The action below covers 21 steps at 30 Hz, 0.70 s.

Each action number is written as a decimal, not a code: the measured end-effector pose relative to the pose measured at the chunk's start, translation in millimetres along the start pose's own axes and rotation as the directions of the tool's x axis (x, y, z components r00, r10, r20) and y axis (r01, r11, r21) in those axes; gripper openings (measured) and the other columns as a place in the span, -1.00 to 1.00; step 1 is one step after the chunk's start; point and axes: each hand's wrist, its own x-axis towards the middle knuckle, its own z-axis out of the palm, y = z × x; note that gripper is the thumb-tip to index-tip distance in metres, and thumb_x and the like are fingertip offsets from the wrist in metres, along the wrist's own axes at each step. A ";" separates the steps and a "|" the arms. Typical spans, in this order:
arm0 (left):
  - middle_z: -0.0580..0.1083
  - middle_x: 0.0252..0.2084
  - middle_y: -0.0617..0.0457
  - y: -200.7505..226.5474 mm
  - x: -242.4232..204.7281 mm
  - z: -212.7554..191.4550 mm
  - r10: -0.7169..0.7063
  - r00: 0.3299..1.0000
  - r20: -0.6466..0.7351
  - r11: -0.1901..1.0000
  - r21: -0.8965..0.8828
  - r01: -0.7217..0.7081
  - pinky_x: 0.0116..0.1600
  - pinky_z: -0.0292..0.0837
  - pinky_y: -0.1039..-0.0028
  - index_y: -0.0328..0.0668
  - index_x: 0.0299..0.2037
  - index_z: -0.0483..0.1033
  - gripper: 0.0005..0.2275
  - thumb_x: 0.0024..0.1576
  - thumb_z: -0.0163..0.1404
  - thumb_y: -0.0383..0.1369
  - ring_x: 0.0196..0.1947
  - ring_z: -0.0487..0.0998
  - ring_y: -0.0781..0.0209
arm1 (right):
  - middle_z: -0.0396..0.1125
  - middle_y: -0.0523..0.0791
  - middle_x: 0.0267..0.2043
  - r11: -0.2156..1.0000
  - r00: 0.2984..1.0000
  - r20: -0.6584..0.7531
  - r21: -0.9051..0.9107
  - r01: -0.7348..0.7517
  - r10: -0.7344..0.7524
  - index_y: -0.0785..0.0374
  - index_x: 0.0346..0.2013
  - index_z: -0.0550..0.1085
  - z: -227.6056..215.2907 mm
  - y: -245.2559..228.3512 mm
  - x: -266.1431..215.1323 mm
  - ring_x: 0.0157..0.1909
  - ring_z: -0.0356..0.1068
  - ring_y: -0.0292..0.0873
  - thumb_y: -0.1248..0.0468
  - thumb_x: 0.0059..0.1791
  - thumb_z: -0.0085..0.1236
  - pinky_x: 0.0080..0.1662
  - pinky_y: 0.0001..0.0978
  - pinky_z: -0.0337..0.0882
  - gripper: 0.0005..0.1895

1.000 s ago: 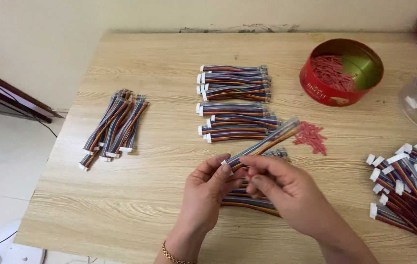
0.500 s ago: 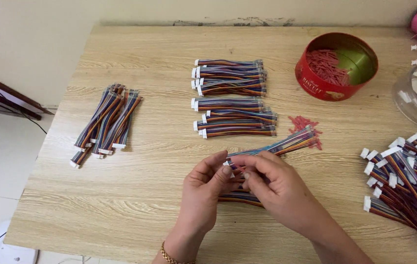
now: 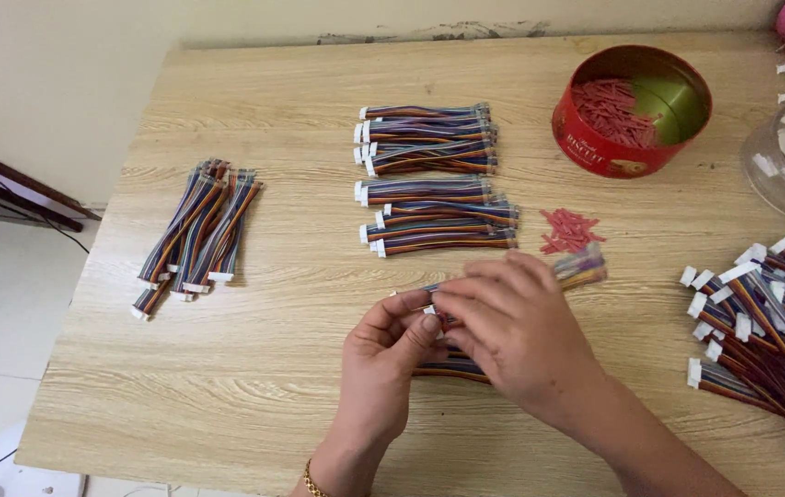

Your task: Bundling groups of ribbon cables together using red elastic bands.

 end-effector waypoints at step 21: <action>0.54 -0.28 0.07 10.6 -8.0 5.3 0.151 0.988 0.030 0.953 0.260 -0.154 -0.24 0.52 0.62 -0.33 0.06 0.45 -0.72 0.15 0.05 -0.64 -0.32 0.55 0.44 | 0.48 -0.11 -0.30 0.969 0.975 0.128 0.145 -0.200 0.182 0.14 -0.17 0.56 6.6 -8.7 -5.5 -0.22 0.50 -0.01 0.25 -0.24 0.38 -0.21 -0.13 0.43 -0.65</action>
